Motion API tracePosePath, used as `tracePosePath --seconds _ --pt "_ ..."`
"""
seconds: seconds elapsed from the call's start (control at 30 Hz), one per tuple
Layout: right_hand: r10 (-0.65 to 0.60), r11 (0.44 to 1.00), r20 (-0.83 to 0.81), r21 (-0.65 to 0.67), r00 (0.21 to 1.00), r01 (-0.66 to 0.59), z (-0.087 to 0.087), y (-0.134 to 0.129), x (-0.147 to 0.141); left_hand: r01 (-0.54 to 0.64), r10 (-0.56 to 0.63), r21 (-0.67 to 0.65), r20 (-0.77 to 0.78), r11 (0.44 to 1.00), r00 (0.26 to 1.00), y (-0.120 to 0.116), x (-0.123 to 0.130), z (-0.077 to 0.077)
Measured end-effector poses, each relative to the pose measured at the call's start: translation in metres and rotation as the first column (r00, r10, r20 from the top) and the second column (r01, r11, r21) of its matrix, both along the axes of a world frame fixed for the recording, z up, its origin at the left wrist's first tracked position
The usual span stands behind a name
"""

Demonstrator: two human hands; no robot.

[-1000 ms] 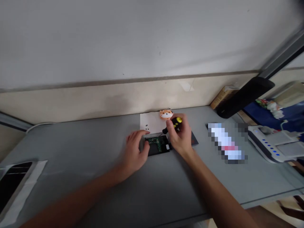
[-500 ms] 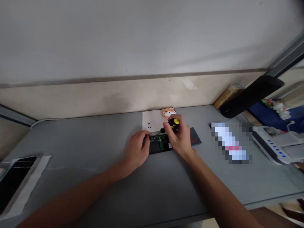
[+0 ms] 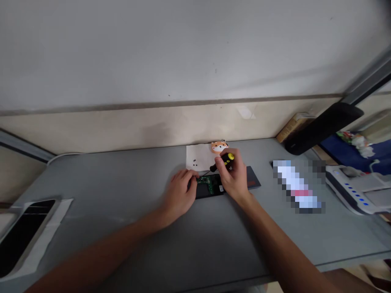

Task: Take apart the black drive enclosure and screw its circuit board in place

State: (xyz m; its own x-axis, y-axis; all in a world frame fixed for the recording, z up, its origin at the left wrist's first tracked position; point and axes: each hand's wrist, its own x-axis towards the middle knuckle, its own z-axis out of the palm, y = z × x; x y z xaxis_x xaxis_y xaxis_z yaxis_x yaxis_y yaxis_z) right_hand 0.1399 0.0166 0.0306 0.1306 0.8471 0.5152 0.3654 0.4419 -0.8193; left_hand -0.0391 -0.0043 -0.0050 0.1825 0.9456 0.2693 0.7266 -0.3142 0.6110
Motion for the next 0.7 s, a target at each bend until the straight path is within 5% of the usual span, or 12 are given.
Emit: tracePosePath --seconds 0.7 --pt "-0.015 1.0 0.027 0.003 1.0 0.015 -0.0012 0.0008 0.0001 -0.009 0.008 -0.014 -0.032 1.0 0.999 -0.0005 0.0012 0.0026"
